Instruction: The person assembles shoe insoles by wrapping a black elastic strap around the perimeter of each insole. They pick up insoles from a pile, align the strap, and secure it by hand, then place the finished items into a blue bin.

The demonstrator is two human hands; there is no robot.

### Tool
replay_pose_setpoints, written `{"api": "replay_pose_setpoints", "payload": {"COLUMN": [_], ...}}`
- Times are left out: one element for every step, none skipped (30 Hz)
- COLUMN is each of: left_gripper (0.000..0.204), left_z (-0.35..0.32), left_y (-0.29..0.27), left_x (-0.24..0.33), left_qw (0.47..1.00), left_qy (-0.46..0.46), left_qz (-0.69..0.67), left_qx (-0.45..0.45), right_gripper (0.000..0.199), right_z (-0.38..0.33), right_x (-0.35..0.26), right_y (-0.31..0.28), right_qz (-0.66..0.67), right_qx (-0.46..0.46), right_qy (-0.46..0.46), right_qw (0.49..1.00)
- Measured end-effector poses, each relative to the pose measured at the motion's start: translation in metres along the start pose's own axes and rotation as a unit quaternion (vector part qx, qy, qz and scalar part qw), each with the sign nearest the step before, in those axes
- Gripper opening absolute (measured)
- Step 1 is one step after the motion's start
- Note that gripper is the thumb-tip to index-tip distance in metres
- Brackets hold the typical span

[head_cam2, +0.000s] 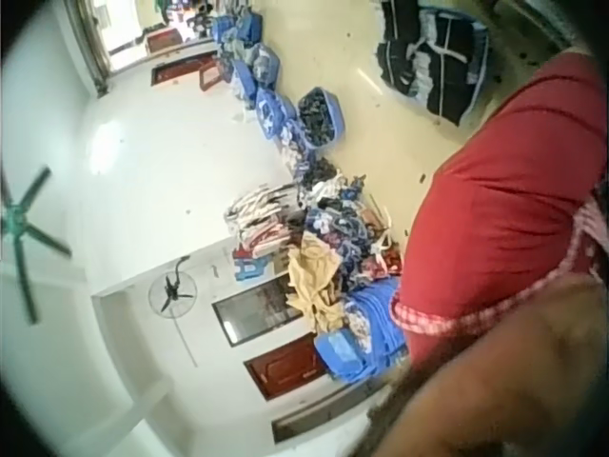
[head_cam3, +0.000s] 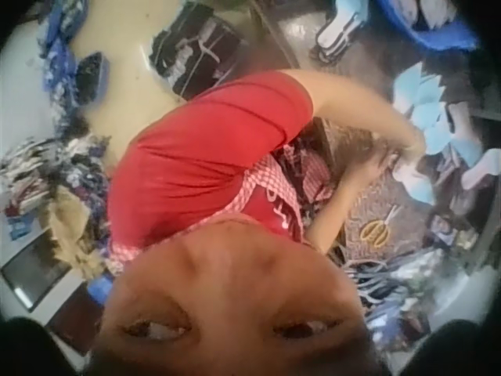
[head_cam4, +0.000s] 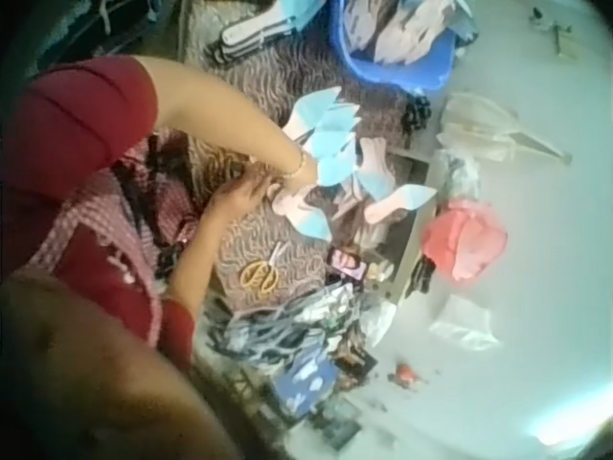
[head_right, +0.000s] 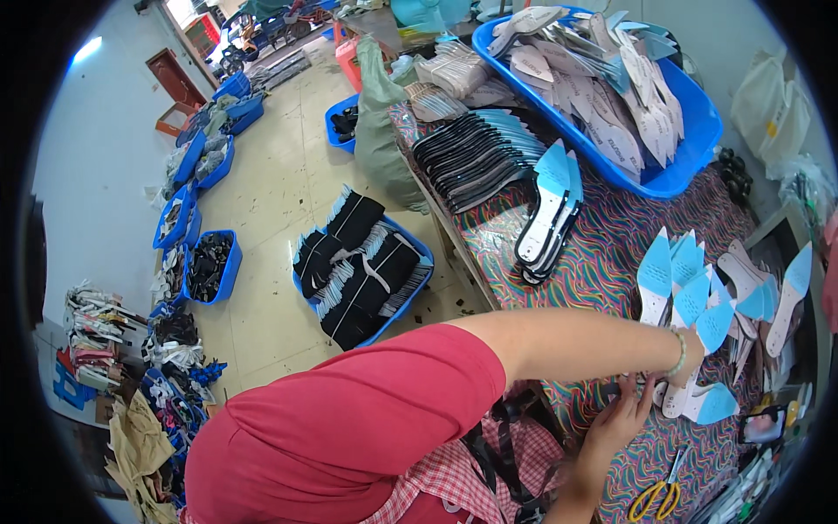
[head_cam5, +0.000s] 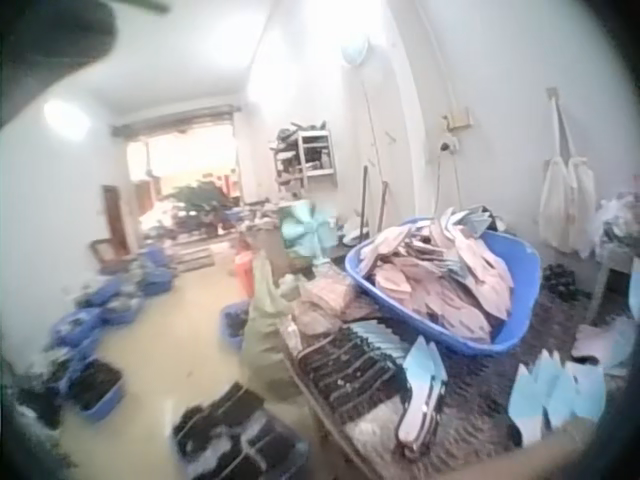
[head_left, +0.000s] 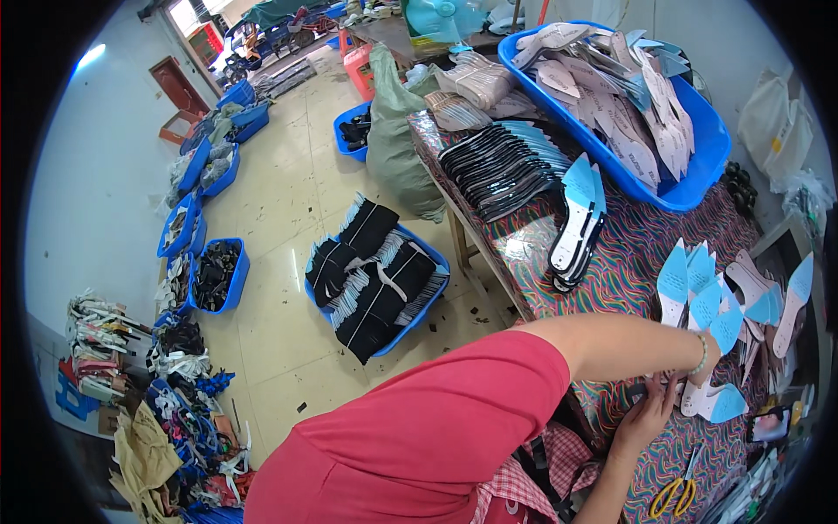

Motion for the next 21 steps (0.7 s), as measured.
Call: {"api": "replay_pose_setpoints", "payload": {"left_gripper": [0.042,0.031,0.031,0.032,0.034,0.036,0.039,0.045,0.051,0.054,0.057,0.057,0.058,0.057,0.056,0.054,0.054,0.056,0.059,0.061,0.063], "left_z": [0.002,0.002,0.006,0.009,0.01,0.001,-0.016,-0.048,-0.088,-0.12,-0.148,-0.171,-0.194,-0.221,-0.262,-0.272,-0.28,-0.288,-0.292,-0.282,-0.266], "left_y": [0.003,-0.003,-0.009,-0.015,-0.023,-0.037,-0.054,-0.075,-0.093,-0.111,-0.125,-0.123,-0.114,-0.109,-0.091,-0.066,-0.039,0.005,0.039,0.041,0.042], "left_x": [0.002,-0.002,-0.006,-0.013,-0.022,-0.034,-0.044,-0.035,-0.025,-0.023,-0.019,-0.018,-0.017,-0.007,0.003,-0.007,-0.022,-0.051,-0.076,-0.089,-0.104], "left_qw": [0.999,0.999,1.0,0.999,0.998,0.968,0.906,0.795,0.646,0.654,0.658,0.753,0.83,0.853,0.837,0.878,0.912,0.923,0.927,0.937,0.942], "left_qy": [0.003,-0.007,-0.007,-0.009,-0.012,-0.014,-0.014,0.014,0.039,0.102,0.168,0.157,0.144,0.232,0.293,0.227,0.157,0.119,0.078,0.04,0.002], "left_qz": [0.021,0.028,-0.002,-0.033,-0.066,-0.249,-0.423,-0.605,-0.76,-0.742,-0.719,-0.61,-0.487,-0.323,-0.138,-0.101,-0.062,0.019,0.095,0.025,-0.043], "left_qx": [-0.028,-0.019,-0.014,-0.006,0.002,0.014,0.023,0.037,0.054,0.105,0.148,0.19,0.229,0.337,0.441,0.408,0.375,0.366,0.354,0.345,0.334], "right_gripper": [0.035,0.035,0.035,0.036,0.036,0.037,0.036,0.036,0.036,0.033,0.031,0.03,0.028,0.026,0.023,0.021,0.021,0.021,0.021,0.022,0.023], "right_z": [0.004,0.006,0.006,0.005,0.004,-0.002,-0.01,-0.019,-0.024,-0.019,-0.019,-0.019,-0.019,-0.022,-0.025,-0.028,-0.037,-0.047,-0.056,-0.051,-0.05], "right_x": [-0.007,-0.011,-0.007,-0.005,-0.003,0.001,0.008,0.014,0.018,0.008,0.008,0.01,0.012,0.025,0.033,0.039,0.059,0.071,0.078,0.073,0.065], "right_y": [-0.005,-0.008,-0.007,-0.006,-0.004,0.0,0.008,0.018,0.025,0.022,0.022,0.022,0.022,0.017,0.014,0.009,0.011,0.017,0.028,0.022,0.026], "right_qz": [-0.042,-0.083,-0.089,-0.093,-0.097,-0.082,-0.066,-0.048,-0.025,-0.003,0.012,0.023,0.035,0.034,0.053,0.067,0.207,0.346,0.472,0.477,0.515], "right_qx": [0.008,0.016,0.007,-0.002,-0.011,-0.026,-0.035,-0.046,-0.058,-0.057,-0.057,-0.054,-0.052,-0.022,0.006,0.035,0.049,0.055,0.054,0.06,0.037], "right_qy": [-0.012,-0.025,-0.012,-0.003,0.005,0.011,0.036,0.061,0.082,0.08,0.084,0.089,0.095,0.103,0.102,0.1,0.206,0.302,0.39,0.416,0.416], "right_qw": [0.999,0.996,0.996,0.996,0.995,0.996,0.997,0.996,0.995,0.995,0.995,0.994,0.994,0.994,0.993,0.992,0.955,0.887,0.789,0.772,0.749]}}
Point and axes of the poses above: each hand's wrist, its own z-axis towards the middle knuckle, its own y-axis out of the palm, x = y × z, the point moved 9 cm from there along z, towards the middle knuckle, and after that the axes turned 13 degrees about -z, right-handed, at the moved point
